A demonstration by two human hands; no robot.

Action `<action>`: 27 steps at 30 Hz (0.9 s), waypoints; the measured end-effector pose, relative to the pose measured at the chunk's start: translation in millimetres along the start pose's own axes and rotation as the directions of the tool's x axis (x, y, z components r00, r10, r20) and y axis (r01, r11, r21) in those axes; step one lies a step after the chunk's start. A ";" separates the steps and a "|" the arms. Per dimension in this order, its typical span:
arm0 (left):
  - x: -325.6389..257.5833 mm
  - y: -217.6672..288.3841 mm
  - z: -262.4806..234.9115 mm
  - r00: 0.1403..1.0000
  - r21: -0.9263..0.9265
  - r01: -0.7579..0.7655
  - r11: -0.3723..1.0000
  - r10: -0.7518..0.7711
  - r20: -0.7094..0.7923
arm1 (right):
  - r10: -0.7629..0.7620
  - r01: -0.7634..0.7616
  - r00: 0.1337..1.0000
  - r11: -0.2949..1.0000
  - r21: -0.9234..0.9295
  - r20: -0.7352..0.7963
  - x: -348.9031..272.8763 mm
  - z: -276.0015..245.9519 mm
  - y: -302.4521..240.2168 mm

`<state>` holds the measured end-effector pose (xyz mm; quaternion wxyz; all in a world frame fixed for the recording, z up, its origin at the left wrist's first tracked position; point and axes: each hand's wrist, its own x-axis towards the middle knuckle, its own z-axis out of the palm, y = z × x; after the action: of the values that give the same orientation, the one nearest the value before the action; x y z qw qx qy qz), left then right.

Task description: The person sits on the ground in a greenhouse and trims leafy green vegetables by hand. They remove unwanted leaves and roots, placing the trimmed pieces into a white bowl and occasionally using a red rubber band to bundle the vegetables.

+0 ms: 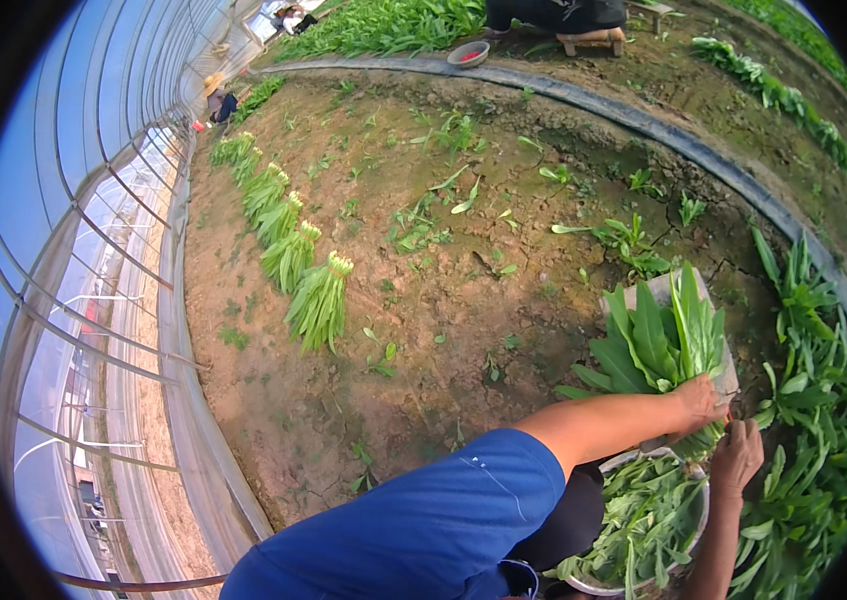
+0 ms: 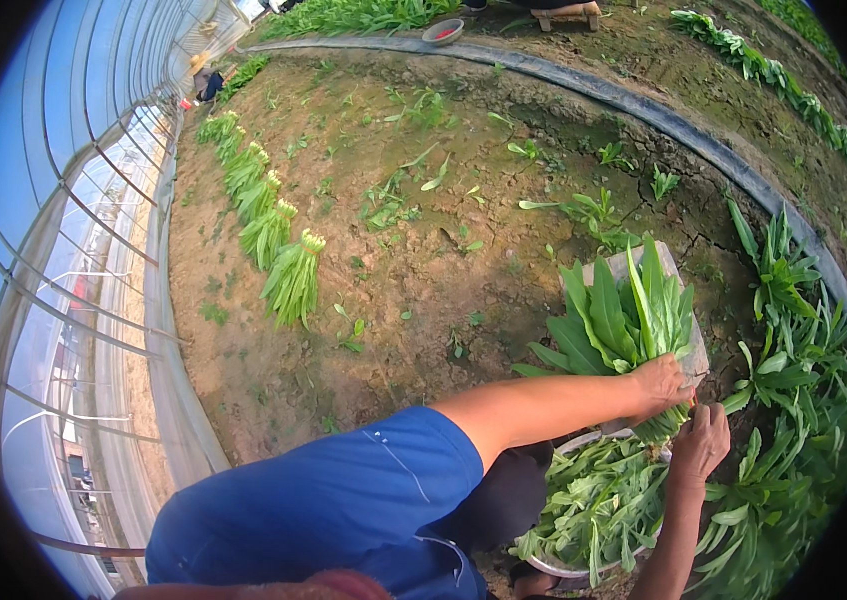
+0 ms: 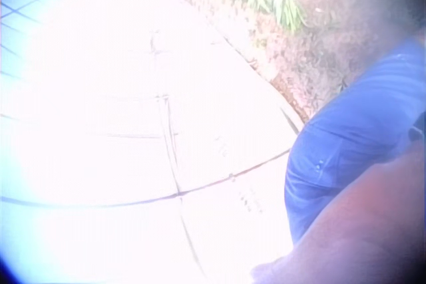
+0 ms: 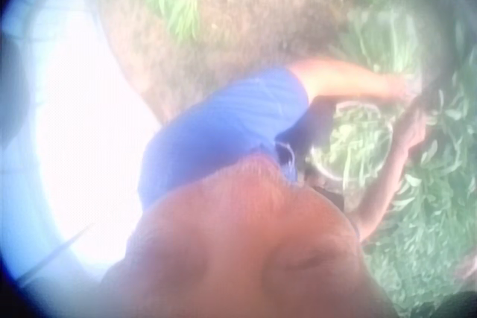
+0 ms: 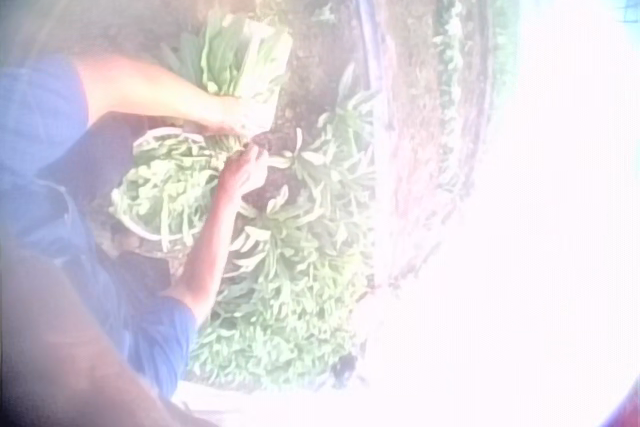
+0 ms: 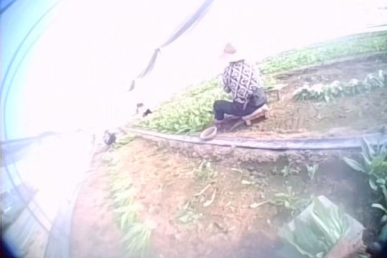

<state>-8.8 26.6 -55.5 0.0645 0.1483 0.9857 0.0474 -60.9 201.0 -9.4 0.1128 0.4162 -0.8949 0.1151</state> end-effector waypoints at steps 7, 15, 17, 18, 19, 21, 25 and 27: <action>-4.2 9.5 -12.6 0.999 0.129 0.040 0.991 -0.044 0.027 | -0.235 0.255 0.955 0.963 -0.091 0.180 25.0 -18.6 37.1; -4.1 2.3 -13.2 0.996 -0.018 0.031 0.999 -0.029 0.082 | -0.654 0.560 0.753 0.696 0.449 0.075 22.7 -98.0 -25.1; -8.7 3.8 -12.7 0.998 -0.019 0.026 0.999 -0.025 0.061 | -0.648 0.530 0.725 0.742 0.411 0.234 11.3 -101.8 -35.4; -12.7 3.8 -15.2 0.999 -0.017 0.023 1.000 -0.022 0.041 | -0.642 0.526 0.725 0.749 0.402 0.248 10.7 -99.3 -39.2; -16.0 3.4 -15.9 1.000 -0.016 0.017 1.000 -0.017 0.025 | -0.542 0.461 0.804 0.828 0.320 0.244 9.9 -90.8 -35.9; -15.1 5.1 -14.7 0.999 0.029 0.019 0.999 -0.020 0.034 | -0.309 0.302 0.909 0.951 0.068 0.281 12.2 -70.6 -4.9; -17.8 2.4 -2.0 0.997 0.087 0.018 0.996 -0.011 -0.073 | 0.012 0.022 0.893 0.997 -0.071 0.450 46.8 -39.2 51.0; -16.3 4.6 -40.4 1.000 0.072 -0.015 0.997 0.015 -0.003 | 0.104 0.009 0.875 0.973 -0.231 0.473 53.6 -38.7 62.8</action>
<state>2.2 23.2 -13.3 0.0573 0.1580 0.9857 0.0125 -138.9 213.5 36.2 -0.0696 0.3940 -0.9119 -0.0916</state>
